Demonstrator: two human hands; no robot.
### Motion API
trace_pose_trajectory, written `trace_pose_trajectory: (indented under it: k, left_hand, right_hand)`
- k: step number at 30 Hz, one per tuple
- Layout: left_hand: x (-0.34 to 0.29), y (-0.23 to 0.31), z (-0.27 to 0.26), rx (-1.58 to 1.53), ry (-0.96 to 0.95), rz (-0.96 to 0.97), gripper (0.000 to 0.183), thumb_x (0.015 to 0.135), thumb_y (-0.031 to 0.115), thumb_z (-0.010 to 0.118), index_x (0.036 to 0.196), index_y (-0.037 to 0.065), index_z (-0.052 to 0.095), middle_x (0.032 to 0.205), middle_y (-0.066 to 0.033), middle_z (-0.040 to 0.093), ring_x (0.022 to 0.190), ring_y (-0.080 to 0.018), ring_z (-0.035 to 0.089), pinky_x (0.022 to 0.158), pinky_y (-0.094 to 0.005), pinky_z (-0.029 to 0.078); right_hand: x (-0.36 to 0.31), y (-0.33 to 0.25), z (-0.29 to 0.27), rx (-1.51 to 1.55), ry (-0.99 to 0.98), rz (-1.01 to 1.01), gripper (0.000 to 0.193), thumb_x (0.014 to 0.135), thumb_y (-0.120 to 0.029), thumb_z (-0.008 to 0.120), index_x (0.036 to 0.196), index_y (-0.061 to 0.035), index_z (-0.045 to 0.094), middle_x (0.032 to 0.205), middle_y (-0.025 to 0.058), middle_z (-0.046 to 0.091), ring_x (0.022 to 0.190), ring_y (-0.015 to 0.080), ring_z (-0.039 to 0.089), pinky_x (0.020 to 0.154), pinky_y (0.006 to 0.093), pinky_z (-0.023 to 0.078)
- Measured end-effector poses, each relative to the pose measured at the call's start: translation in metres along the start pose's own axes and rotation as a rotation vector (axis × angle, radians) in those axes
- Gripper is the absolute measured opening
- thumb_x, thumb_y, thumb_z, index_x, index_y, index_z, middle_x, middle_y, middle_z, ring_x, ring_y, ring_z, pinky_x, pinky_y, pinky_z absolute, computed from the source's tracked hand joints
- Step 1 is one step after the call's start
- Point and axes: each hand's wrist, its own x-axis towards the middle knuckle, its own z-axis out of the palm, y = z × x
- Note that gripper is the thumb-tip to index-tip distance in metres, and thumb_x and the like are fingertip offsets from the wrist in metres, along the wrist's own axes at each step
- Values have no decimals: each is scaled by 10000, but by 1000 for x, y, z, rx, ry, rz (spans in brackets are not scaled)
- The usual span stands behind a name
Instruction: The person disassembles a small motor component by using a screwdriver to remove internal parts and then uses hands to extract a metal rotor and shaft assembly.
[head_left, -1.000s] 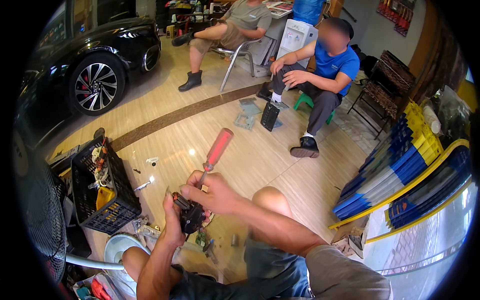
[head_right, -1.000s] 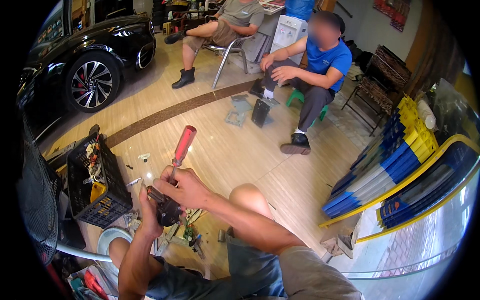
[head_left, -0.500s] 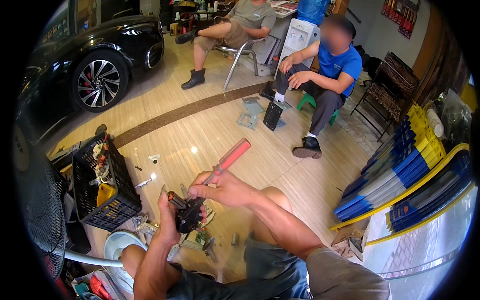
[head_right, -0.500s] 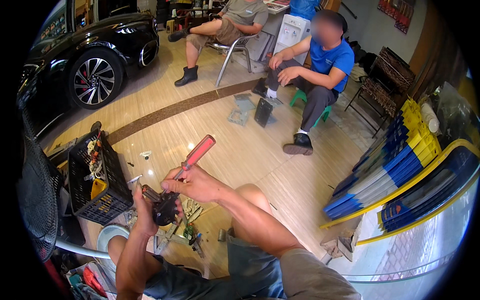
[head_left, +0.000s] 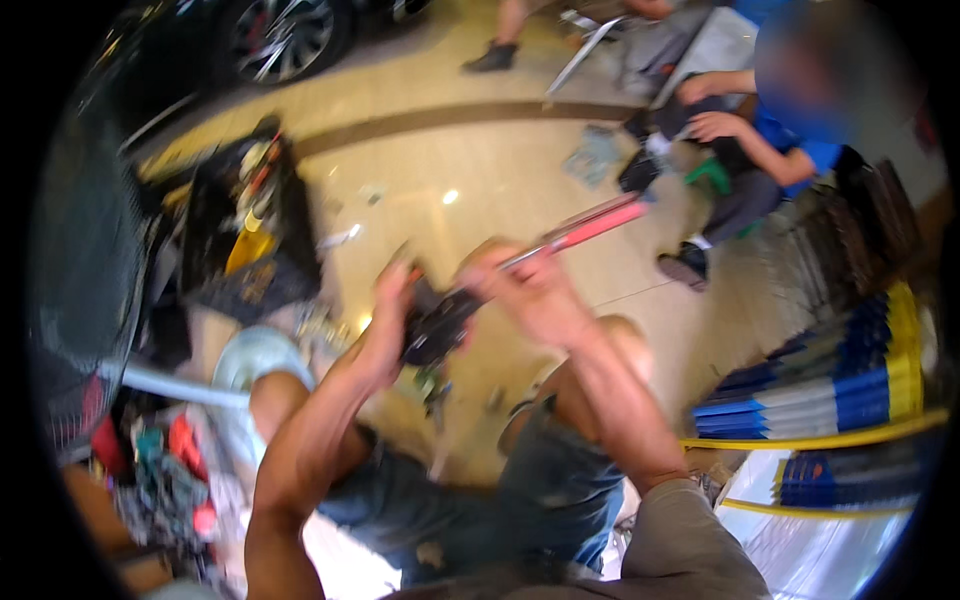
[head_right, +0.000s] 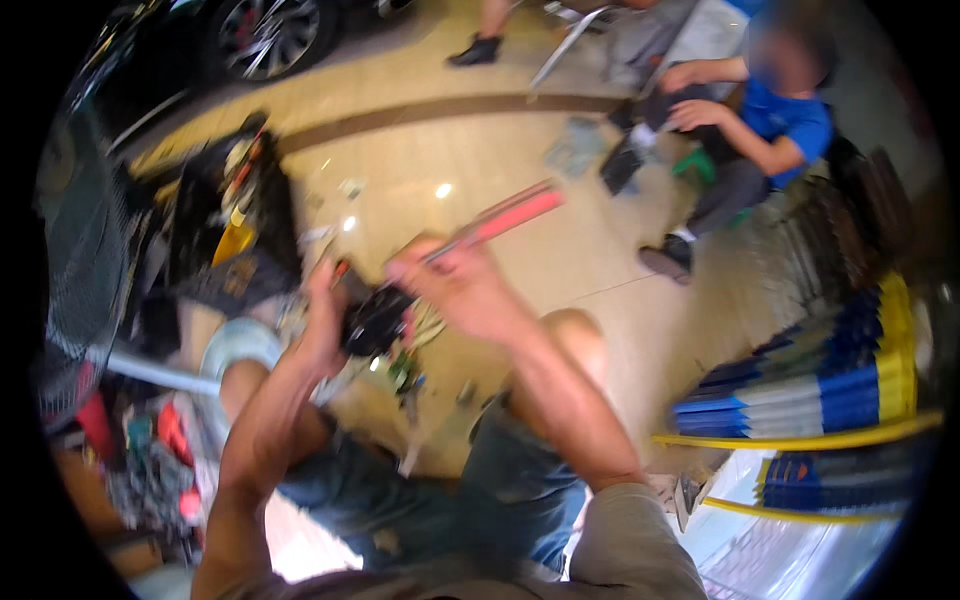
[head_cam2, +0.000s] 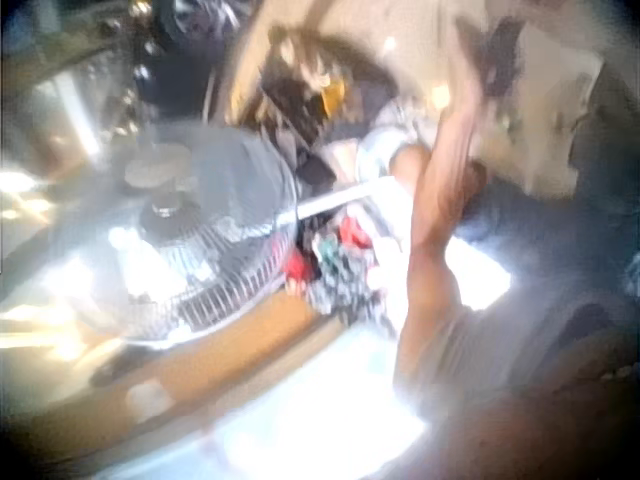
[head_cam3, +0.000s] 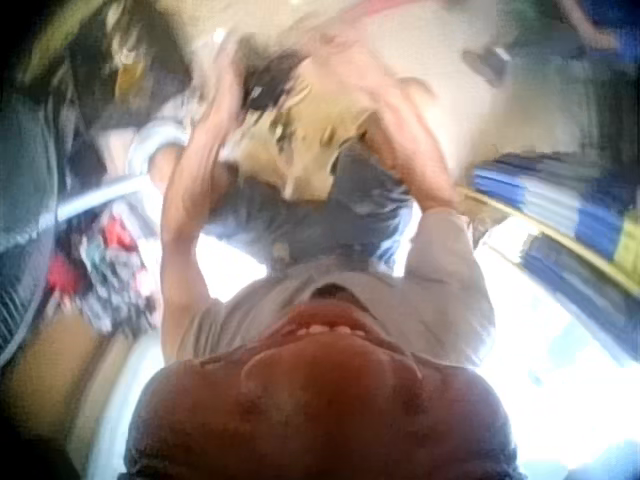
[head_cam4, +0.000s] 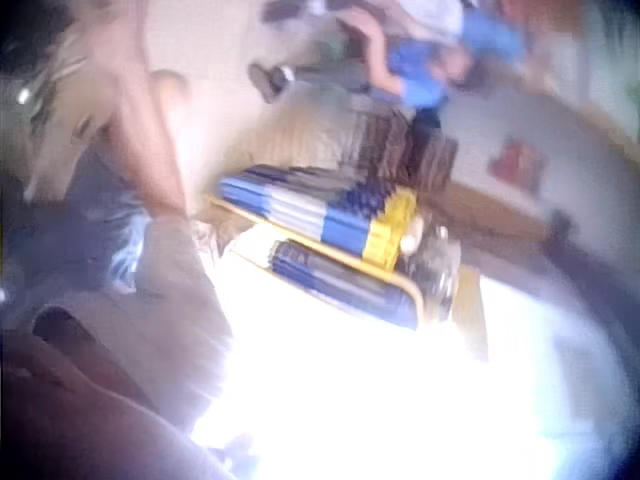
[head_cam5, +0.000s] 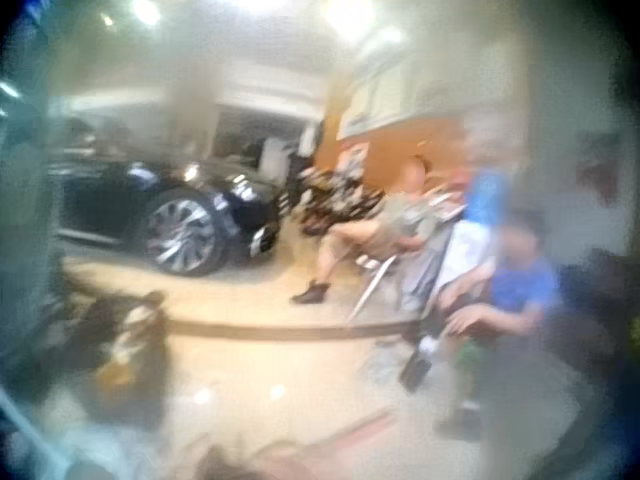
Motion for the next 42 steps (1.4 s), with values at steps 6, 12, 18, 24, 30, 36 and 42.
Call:
trace_pose_trajectory:
  k: [6, 12, 18, 24, 30, 36, 42]
  left_hand:
    - [-5, 12, 4, -12, -49, -7, 991, 817, 875, 176, 1002, 29, 655, 815, -85, 672, 706, -150, 637, 566, -267, 467]
    - [-7, 12, 0, -5, -6, 52, 978, 812, 875, 201, 978, 31, 666, 821, -79, 673, 719, -147, 635, 576, -260, 446]
    - [-4, 9, -2, 28, -47, 135, 964, 821, 863, 202, 989, 36, 668, 846, -78, 685, 742, -135, 634, 558, -249, 417]
    - [-10, 9, -2, 4, -84, 250, 880, 868, 802, 250, 1014, 39, 662, 855, -74, 697, 745, -128, 644, 553, -242, 430]
    - [-9, 7, -7, 75, -165, 356, 755, 922, 715, 342, 1000, 33, 658, 850, -78, 714, 719, -123, 656, 562, -243, 456]
    - [-12, 5, -11, 87, -193, 370, 776, 933, 706, 321, 991, 16, 671, 853, -74, 717, 732, -114, 662, 582, -242, 477]
    - [-18, 7, -7, 81, -198, 339, 780, 933, 709, 312, 995, 21, 674, 858, -71, 716, 754, -110, 665, 571, -224, 469]
  right_hand:
    - [-4, -5, 10, 83, 12, -211, 107, 968, -60, 603, 980, 28, 662, 939, 77, 658, 826, 135, 621, 748, 279, 509]
    - [-3, -3, 13, -124, 48, -424, 64, 926, 4, 623, 958, 39, 666, 935, 111, 644, 719, 163, 644, 666, 274, 524]
    - [-8, -22, 17, -184, 34, -503, 80, 899, 41, 631, 966, 57, 670, 944, 150, 641, 688, 188, 670, 601, 280, 550]
    - [-13, -32, 21, -270, 50, -548, 96, 886, 66, 631, 969, 60, 679, 953, 160, 648, 725, 191, 679, 609, 268, 573]
    - [-12, -30, 18, -35, -22, -493, 111, 962, -34, 587, 973, 62, 642, 928, 138, 645, 712, 174, 650, 630, 278, 533]
    - [-18, -39, 19, -95, -81, -428, 282, 1023, -180, 512, 1001, 81, 616, 986, 224, 646, 871, 265, 652, 752, 364, 545]
    - [-15, -40, 24, -64, -2, -525, 351, 1049, -237, 446, 924, 57, 591, 883, 171, 623, 855, 272, 657, 749, 374, 545]
